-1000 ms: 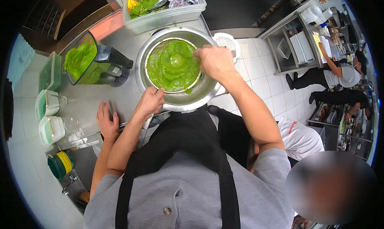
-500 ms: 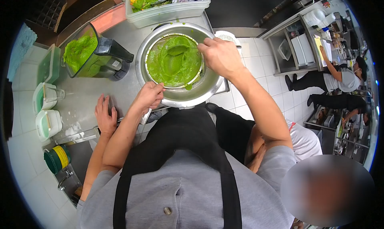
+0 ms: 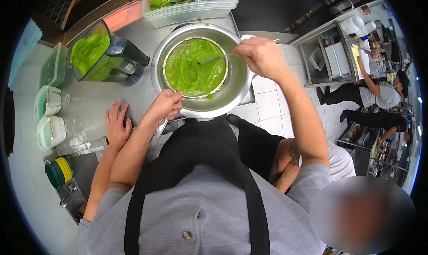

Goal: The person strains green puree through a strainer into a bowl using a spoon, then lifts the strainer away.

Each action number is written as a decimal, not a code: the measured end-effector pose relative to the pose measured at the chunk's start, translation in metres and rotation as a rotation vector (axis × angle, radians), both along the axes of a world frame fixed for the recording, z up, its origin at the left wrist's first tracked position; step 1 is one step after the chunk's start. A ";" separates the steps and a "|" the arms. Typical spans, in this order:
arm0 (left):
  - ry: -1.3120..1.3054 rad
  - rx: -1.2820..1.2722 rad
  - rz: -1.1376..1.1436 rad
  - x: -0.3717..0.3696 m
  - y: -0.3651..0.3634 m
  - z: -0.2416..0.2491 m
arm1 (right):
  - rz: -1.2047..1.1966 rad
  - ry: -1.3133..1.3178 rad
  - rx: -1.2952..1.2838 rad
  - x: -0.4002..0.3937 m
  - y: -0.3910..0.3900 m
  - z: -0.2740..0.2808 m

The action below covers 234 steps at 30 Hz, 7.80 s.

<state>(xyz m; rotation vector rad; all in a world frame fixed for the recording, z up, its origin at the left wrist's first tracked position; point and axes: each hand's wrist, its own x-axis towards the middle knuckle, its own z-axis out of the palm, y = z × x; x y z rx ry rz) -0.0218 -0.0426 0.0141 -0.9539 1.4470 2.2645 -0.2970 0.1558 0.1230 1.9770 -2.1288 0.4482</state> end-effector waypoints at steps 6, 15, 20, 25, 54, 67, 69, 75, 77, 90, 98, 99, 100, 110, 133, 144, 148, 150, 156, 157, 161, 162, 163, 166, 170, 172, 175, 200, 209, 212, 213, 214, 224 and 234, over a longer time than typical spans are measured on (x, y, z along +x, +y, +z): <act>-0.017 -0.019 -0.022 0.002 0.001 0.002 | 0.029 0.026 0.107 -0.018 -0.011 -0.012; -0.012 -0.050 -0.026 0.002 0.003 -0.005 | -0.257 -0.223 0.264 0.001 -0.035 -0.021; 0.009 -0.154 0.011 0.003 0.012 0.008 | -0.308 -0.233 0.369 0.002 -0.045 -0.031; 0.009 -0.132 0.020 0.001 0.008 0.005 | -0.141 0.090 0.212 0.008 -0.051 -0.005; 0.038 -0.235 -0.028 -0.004 0.005 -0.020 | -0.312 -0.182 0.405 0.011 -0.071 -0.058; 0.034 -0.201 -0.021 -0.005 0.007 -0.016 | -0.201 0.256 0.313 0.018 -0.102 -0.023; 0.044 -0.213 -0.036 0.000 0.008 -0.013 | -0.177 0.377 0.263 0.031 -0.097 -0.008; 0.018 -0.141 0.051 0.002 0.018 -0.001 | -0.217 0.167 0.263 0.021 -0.048 0.008; 0.001 -0.107 0.048 -0.002 0.017 -0.003 | -0.276 0.141 0.251 0.031 -0.031 0.014; -0.028 -0.067 0.055 -0.006 0.020 -0.001 | -0.288 0.027 -0.017 0.062 -0.014 -0.046; -0.012 -0.083 0.094 -0.008 0.023 -0.003 | -0.426 -0.047 -0.034 0.089 -0.004 -0.058; -0.014 -0.080 0.089 -0.008 0.023 -0.003 | -0.378 -0.093 0.021 0.095 -0.001 -0.057; -0.016 -0.076 0.089 -0.008 0.021 -0.002 | -0.378 -0.095 0.025 0.093 -0.004 -0.054; -0.010 -0.074 0.057 -0.008 0.017 0.004 | -0.135 -0.033 -0.140 0.049 0.004 -0.069; -0.050 -0.085 0.002 -0.018 0.002 0.015 | -0.179 -0.075 -0.147 0.039 -0.007 -0.046; -0.009 -0.048 0.037 -0.013 -0.002 0.000 | -0.402 -0.241 0.192 0.067 -0.014 -0.050; -0.017 -0.039 0.076 -0.013 -0.007 -0.003 | -0.424 -0.317 0.078 0.082 -0.014 -0.066; -0.004 -0.054 0.056 -0.004 -0.008 0.000 | -0.475 -0.387 0.072 0.085 -0.014 -0.068; 0.007 -0.032 0.115 0.005 -0.014 -0.007 | -0.356 -0.295 -0.060 0.069 -0.008 -0.048; 0.040 -0.034 0.083 -0.003 -0.011 -0.008 | -0.456 -0.458 -0.158 0.062 -0.014 -0.032; 0.030 0.004 0.083 -0.008 -0.002 0.009 | -0.442 -0.697 0.109 0.030 -0.024 -0.014; 0.035 -0.023 0.080 -0.010 0.000 0.008 | -0.434 -0.705 0.193 0.029 -0.019 -0.012; 0.030 -0.049 0.066 -0.009 0.000 0.008 | -0.505 -0.744 0.137 0.029 -0.008 -0.001; 0.026 -0.089 0.067 -0.009 -0.003 0.000 | -0.675 -0.668 -0.286 -0.030 0.039 0.001; 0.020 -0.094 0.041 -0.010 -0.014 -0.004 | -1.357 -0.509 -0.802 -0.111 0.205 0.081; 0.006 -0.094 0.047 -0.010 -0.016 -0.004 | -1.548 -0.568 -1.263 -0.137 0.313 0.123; 0.004 -0.090 0.032 -0.010 -0.015 0.000 | -1.730 -0.548 -1.825 -0.151 0.461 0.172; -0.026 -0.017 0.000 -0.021 -0.003 0.011 | -0.698 -0.357 0.006 -0.068 0.139 0.120; -0.043 0.008 0.126 -0.022 0.008 0.010 | -0.242 -0.374 0.385 0.059 0.014 -0.019; -0.012 0.037 0.113 -0.020 0.006 0.008 | -0.387 -0.337 0.407 0.070 0.010 -0.038; -0.007 0.018 0.105 -0.019 0.006 0.007 | -0.416 -0.355 0.395 0.072 0.011 -0.041; -0.003 -0.001 0.095 -0.018 0.007 0.007 | -0.446 -0.373 0.384 0.073 0.012 -0.043; -0.031 -0.003 0.067 -0.014 0.010 0.007 | -0.426 -0.269 0.143 0.065 -0.011 -0.025; 0.005 -0.064 0.086 -0.012 0.012 0.012 | -0.406 -0.271 0.365 0.074 0.016 -0.020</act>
